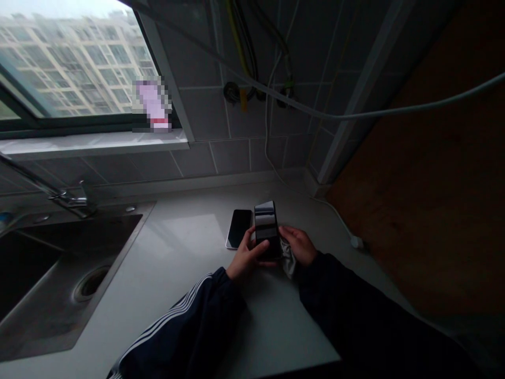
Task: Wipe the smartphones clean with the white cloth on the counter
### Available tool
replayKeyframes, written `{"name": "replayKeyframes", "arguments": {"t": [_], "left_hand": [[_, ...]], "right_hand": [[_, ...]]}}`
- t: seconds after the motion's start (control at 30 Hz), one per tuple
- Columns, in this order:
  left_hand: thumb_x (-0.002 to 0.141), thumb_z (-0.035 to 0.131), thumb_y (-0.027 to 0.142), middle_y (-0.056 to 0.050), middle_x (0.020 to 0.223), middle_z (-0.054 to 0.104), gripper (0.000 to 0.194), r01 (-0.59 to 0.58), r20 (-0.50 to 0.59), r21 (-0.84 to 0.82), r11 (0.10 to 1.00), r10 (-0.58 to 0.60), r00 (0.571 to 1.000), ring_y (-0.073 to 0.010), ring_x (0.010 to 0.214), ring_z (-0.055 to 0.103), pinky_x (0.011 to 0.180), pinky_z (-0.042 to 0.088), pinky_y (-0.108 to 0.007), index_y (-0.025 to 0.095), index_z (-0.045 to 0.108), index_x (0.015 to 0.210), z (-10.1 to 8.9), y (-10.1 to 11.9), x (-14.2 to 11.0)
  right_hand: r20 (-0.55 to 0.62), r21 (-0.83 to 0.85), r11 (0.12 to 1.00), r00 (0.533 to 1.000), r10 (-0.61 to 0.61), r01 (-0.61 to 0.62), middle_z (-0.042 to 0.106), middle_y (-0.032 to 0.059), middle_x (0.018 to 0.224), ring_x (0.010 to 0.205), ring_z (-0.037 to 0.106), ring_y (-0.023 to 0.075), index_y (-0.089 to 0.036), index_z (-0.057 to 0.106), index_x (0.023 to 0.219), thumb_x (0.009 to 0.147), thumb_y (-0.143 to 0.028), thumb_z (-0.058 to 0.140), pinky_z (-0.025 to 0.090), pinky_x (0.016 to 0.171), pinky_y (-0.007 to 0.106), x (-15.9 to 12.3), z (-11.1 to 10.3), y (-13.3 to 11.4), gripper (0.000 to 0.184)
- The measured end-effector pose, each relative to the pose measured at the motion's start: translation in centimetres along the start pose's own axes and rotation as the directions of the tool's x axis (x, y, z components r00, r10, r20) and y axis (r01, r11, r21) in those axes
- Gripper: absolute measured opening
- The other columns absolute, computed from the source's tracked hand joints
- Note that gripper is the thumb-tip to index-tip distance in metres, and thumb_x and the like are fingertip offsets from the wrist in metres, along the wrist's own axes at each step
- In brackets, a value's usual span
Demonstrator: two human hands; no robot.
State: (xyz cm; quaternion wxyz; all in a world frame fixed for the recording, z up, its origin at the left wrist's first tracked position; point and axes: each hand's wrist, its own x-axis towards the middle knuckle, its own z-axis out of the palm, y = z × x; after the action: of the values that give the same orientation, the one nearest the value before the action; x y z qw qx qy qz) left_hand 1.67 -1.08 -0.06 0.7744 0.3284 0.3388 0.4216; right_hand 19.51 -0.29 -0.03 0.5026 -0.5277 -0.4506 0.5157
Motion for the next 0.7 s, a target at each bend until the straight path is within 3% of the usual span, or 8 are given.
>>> {"name": "replayKeyframes", "arguments": {"t": [0.13, 0.23, 0.37, 0.57, 0.7], "left_hand": [[0.075, 0.086, 0.036, -0.013, 0.131, 0.064, 0.086, -0.017, -0.007, -0.051, 0.999, 0.017, 1.0, -0.0304, 0.106, 0.07, 0.079, 0.063, -0.042, 0.025, 0.037, 0.145, -0.1, -0.2, 0.2], [0.079, 0.082, 0.04, -0.014, 0.131, 0.064, 0.082, -0.03, -0.019, -0.092, 0.995, 0.028, 0.999, -0.0308, 0.11, 0.068, 0.08, 0.061, -0.041, 0.024, 0.04, 0.147, -0.3, -0.5, 0.4], [0.078, 0.08, 0.043, -0.015, 0.135, 0.063, 0.091, -0.036, -0.017, -0.139, 0.99, 0.034, 0.999, -0.034, 0.109, 0.069, 0.078, 0.061, -0.045, 0.028, 0.034, 0.155, -0.5, -1.0, 0.8], [0.082, 0.078, 0.035, -0.017, 0.14, 0.061, 0.097, 0.018, 0.022, -0.162, 0.987, -0.014, 1.0, -0.0336, 0.112, 0.07, 0.084, 0.06, -0.047, 0.028, 0.023, 0.162, -0.3, -0.7, 0.7], [0.087, 0.075, 0.035, -0.016, 0.132, 0.067, 0.103, 0.08, 0.109, -0.1, 0.992, -0.069, 0.992, -0.03, 0.098, 0.076, 0.081, 0.06, -0.041, 0.032, 0.007, 0.165, -0.3, -0.4, 0.3]], "right_hand": [[0.054, -0.097, 0.994, 0.997, 0.051, -0.045, 0.074, 0.0071, 0.085, 0.078, 0.067, 0.021, -0.017, 0.074, 0.086, 0.08, -0.066, 0.069, 0.051, 0.071, 0.031, 0.3, -0.4, 0.4, 0.049], [0.132, -0.144, 0.987, 0.986, 0.097, -0.077, 0.066, 0.0025, 0.067, 0.062, 0.057, 0.0155, -0.017, 0.071, 0.073, 0.071, -0.056, 0.081, 0.044, 0.06, 0.027, 0.5, -0.6, 0.7, 0.04], [0.189, -0.148, 0.98, 0.968, 0.163, -0.136, 0.054, -0.0025, 0.055, 0.051, 0.045, 0.011, -0.018, 0.063, 0.064, 0.072, -0.056, 0.08, 0.035, 0.052, 0.025, 0.7, -0.8, 1.1, 0.042], [0.164, -0.094, 0.98, 0.969, 0.187, -0.173, 0.062, 0.0003, 0.062, 0.058, 0.055, 0.0144, -0.019, 0.063, 0.067, 0.068, -0.059, 0.08, 0.044, 0.06, 0.028, 1.1, -1.1, 1.3, 0.043], [0.113, -0.052, 0.987, 0.982, 0.154, -0.149, 0.071, 0.0045, 0.074, 0.071, 0.064, 0.0188, -0.019, 0.067, 0.073, 0.068, -0.06, 0.079, 0.05, 0.072, 0.031, 1.6, -1.5, 1.4, 0.043]]}}
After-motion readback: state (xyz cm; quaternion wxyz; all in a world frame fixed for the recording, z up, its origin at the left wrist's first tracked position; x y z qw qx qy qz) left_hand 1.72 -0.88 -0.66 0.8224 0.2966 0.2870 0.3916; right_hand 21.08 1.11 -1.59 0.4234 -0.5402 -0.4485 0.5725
